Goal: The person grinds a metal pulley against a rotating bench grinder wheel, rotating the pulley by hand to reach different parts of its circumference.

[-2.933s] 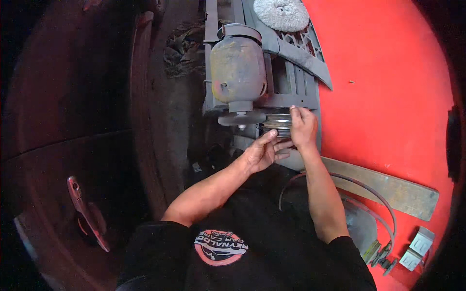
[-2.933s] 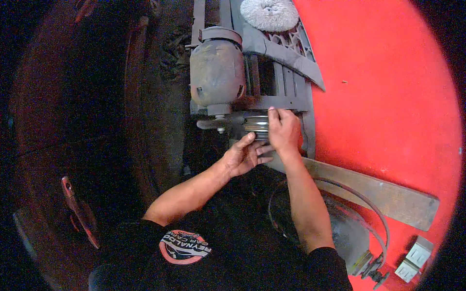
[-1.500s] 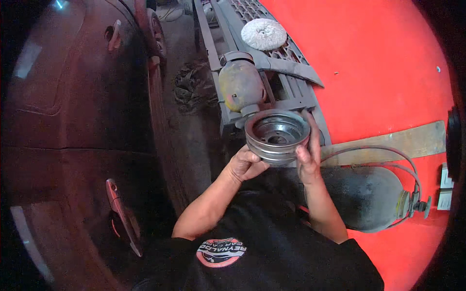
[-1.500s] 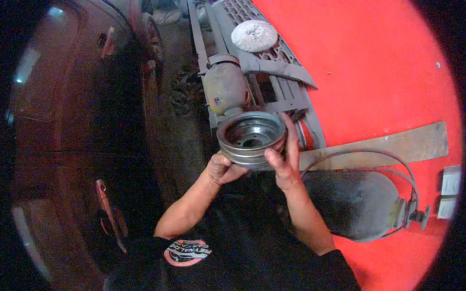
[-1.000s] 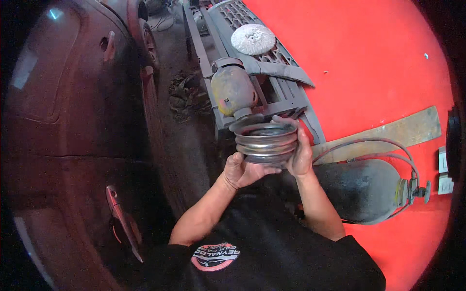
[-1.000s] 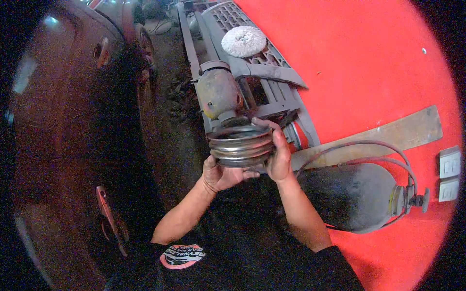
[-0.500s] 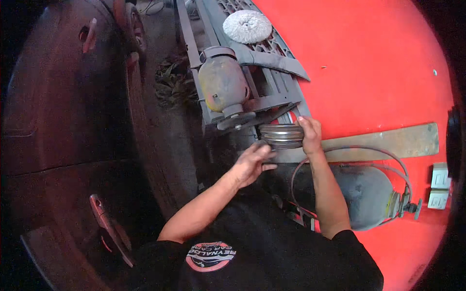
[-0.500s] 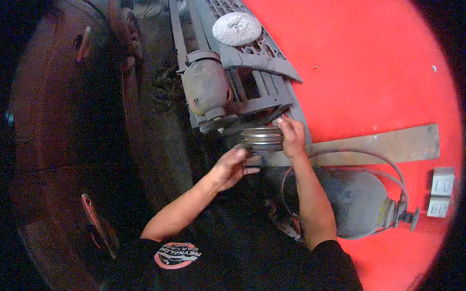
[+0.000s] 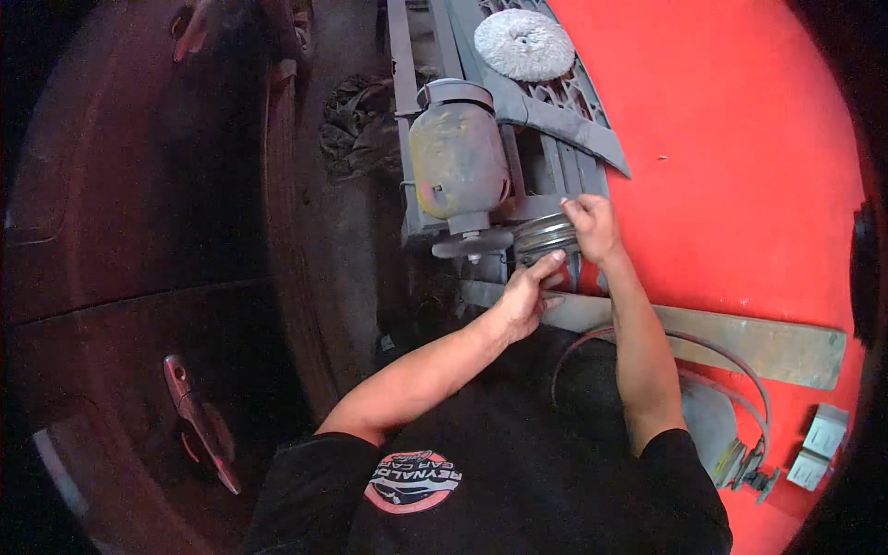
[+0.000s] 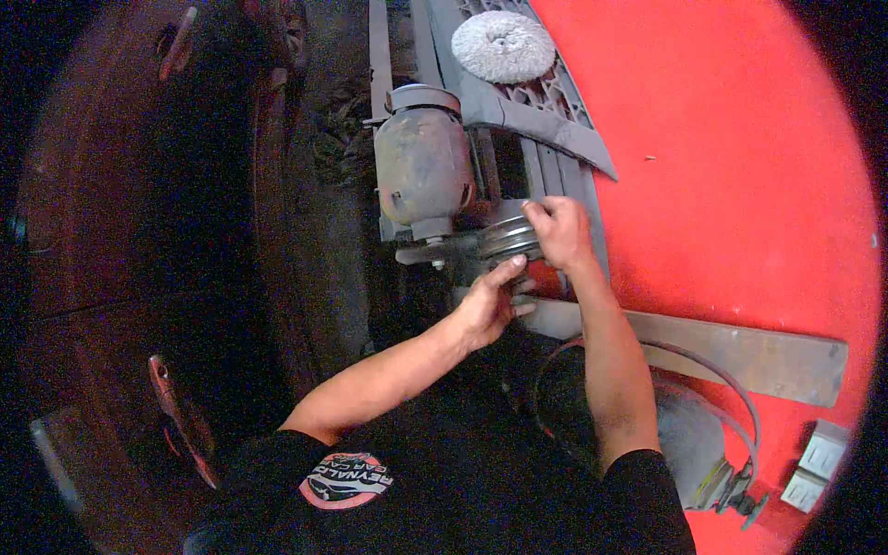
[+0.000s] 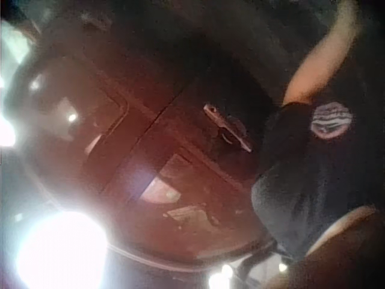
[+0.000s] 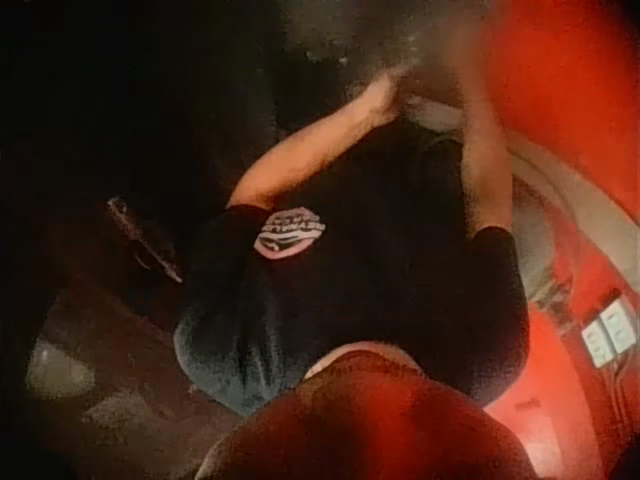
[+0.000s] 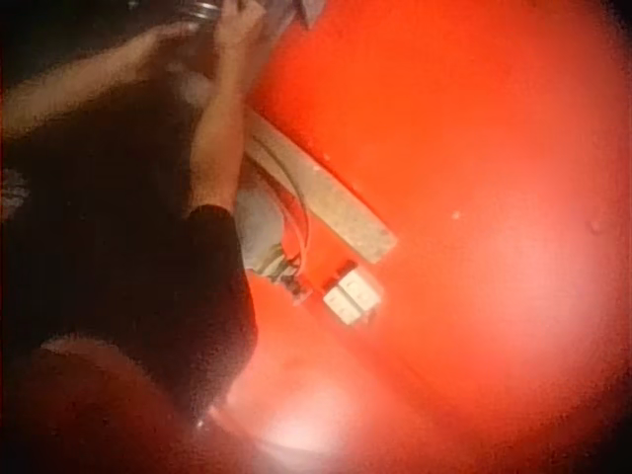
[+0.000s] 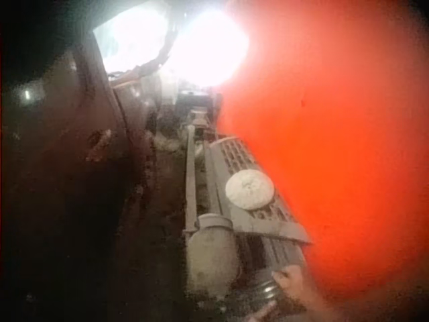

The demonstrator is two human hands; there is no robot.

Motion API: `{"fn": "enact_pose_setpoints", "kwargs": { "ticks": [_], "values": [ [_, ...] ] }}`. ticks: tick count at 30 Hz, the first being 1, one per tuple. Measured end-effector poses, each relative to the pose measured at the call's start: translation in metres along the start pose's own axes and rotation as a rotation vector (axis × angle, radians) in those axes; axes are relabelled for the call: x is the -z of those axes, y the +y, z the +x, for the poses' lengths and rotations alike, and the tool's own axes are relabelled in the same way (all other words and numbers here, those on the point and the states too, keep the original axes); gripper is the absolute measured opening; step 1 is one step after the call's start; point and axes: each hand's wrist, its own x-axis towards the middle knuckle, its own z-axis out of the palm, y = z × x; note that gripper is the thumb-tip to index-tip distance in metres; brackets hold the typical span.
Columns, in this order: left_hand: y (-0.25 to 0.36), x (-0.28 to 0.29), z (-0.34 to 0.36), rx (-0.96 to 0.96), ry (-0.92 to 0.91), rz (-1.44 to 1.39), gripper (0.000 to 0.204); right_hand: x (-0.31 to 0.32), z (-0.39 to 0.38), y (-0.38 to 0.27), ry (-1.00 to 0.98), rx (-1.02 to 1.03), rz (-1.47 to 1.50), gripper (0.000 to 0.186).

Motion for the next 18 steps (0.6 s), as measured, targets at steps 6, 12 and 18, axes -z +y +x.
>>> {"fn": "enact_pose_setpoints", "kwargs": {
  "ticks": [6, 12, 18],
  "values": [
    [0.002, 0.002, -0.006, 0.047, -0.098, -0.185, 0.041, -0.002, 0.002, -0.028, -0.02, 0.132, -0.05, 0.045],
    [0.003, 0.004, -0.012, 0.048, -0.207, -0.224, 0.05, 0.006, -0.007, -0.052, -0.001, 0.135, -0.095, 0.045],
    [0.002, 0.01, -0.012, 0.054, -0.256, -0.25, 0.055, 0.005, -0.009, -0.063, 0.022, 0.155, -0.17, 0.046]
  ]
}}
